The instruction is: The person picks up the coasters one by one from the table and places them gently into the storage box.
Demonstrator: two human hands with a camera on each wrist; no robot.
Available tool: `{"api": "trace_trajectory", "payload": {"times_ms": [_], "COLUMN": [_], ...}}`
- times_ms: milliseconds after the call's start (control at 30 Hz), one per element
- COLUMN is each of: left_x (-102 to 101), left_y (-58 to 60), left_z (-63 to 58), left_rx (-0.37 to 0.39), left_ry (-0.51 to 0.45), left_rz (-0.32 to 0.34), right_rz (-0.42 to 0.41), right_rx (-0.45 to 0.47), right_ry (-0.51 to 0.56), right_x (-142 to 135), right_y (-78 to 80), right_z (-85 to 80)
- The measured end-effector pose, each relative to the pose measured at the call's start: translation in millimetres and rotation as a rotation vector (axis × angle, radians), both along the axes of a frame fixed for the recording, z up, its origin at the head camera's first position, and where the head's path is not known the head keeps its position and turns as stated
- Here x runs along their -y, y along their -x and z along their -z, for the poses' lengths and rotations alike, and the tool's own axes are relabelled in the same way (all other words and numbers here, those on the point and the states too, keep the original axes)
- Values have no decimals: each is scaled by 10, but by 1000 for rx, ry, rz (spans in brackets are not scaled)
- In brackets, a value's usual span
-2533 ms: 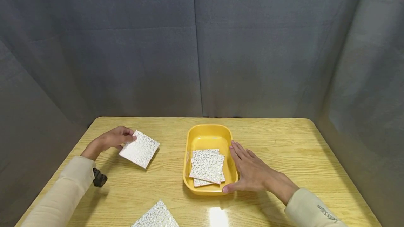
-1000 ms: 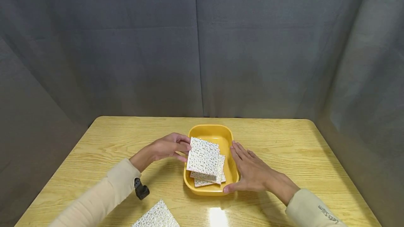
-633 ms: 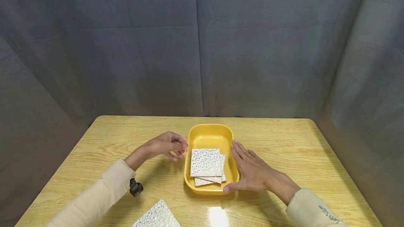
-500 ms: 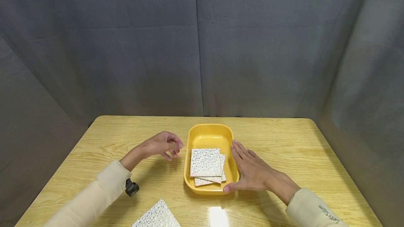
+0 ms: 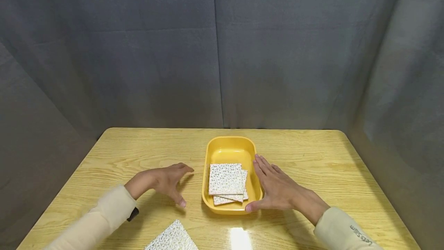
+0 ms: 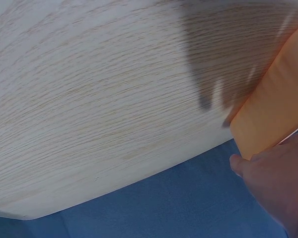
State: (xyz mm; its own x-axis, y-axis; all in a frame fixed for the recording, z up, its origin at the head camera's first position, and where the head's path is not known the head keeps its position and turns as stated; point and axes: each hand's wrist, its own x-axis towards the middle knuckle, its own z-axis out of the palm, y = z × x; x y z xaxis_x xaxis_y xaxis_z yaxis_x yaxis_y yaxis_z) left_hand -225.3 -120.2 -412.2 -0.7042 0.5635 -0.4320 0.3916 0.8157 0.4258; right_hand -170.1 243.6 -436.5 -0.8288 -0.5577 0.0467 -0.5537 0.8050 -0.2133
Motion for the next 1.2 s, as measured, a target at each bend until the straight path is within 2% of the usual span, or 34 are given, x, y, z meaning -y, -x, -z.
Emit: {"api": "trace_trajectory", "payload": {"times_ms": [267,467,667,800,1067,1200], "left_x": [-141,-220,-247,-218,-51,63], "left_y": [-239,-327,-341,-302,-134,-18], "left_z": [93,138,148,126,102,86], "left_rx": [-44,-80,-105,-134,-91,-105], "left_ry": [299,405,417,406,325,320], "left_rz": [97,95,72,58,-19,-52], "right_rz": [2,0,-3,-1,-1,-1], "right_rx": [-2,5,0,-2,-3,-5], "right_ry": [-3,-5,-2,-2,-1,1], "right_x": [-1,-3,-3,-4,-7,-1], "right_y": [2,3,3,2,-2,-4], "right_z": [-1,-2,-5,-6,-4,0]}}
